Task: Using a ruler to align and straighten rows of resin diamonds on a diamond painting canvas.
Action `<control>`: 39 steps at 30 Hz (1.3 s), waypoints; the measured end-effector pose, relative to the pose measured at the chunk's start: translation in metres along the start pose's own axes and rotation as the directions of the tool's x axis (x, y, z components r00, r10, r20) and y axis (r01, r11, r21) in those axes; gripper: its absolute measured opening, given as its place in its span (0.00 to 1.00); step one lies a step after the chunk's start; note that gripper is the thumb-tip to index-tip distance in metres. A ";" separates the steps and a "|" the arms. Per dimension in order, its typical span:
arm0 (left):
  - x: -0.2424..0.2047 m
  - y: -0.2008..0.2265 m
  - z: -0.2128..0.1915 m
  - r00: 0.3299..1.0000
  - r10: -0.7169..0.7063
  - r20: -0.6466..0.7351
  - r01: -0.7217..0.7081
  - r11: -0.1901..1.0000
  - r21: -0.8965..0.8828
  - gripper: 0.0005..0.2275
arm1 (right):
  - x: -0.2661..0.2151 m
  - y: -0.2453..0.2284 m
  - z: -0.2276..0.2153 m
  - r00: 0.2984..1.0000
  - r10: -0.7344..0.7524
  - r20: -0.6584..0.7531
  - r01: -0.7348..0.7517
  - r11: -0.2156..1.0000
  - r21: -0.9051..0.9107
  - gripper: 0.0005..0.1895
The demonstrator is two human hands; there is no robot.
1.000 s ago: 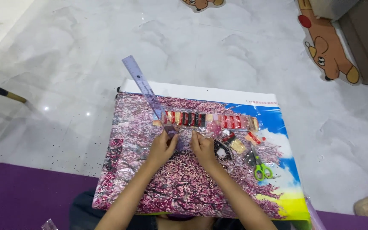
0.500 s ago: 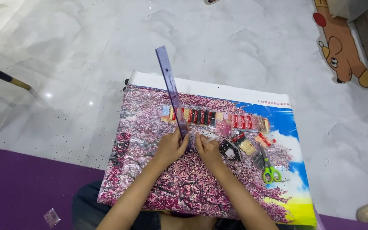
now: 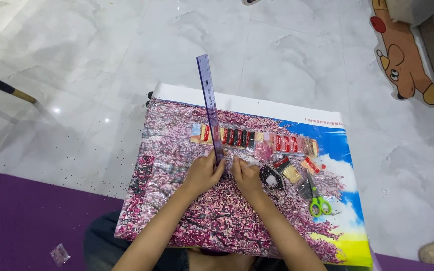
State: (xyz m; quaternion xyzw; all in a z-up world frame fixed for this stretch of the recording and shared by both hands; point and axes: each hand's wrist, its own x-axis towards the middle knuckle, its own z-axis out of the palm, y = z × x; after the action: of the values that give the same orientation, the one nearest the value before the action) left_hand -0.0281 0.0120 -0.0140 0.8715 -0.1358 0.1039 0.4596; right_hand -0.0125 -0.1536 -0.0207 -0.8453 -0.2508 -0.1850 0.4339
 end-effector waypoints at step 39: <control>0.011 0.018 -0.016 0.974 -0.147 0.173 0.128 0.985 0.118 0.31 | -0.014 0.044 -0.098 0.898 0.285 -0.335 -0.345 0.929 -0.135 0.19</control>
State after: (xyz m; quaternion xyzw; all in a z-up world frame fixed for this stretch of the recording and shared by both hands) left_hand -0.0247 0.0140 0.0120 0.9079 -0.1104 -0.0006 0.4044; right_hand -0.0076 -0.2608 -0.0021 -0.8729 -0.0199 -0.2652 0.4090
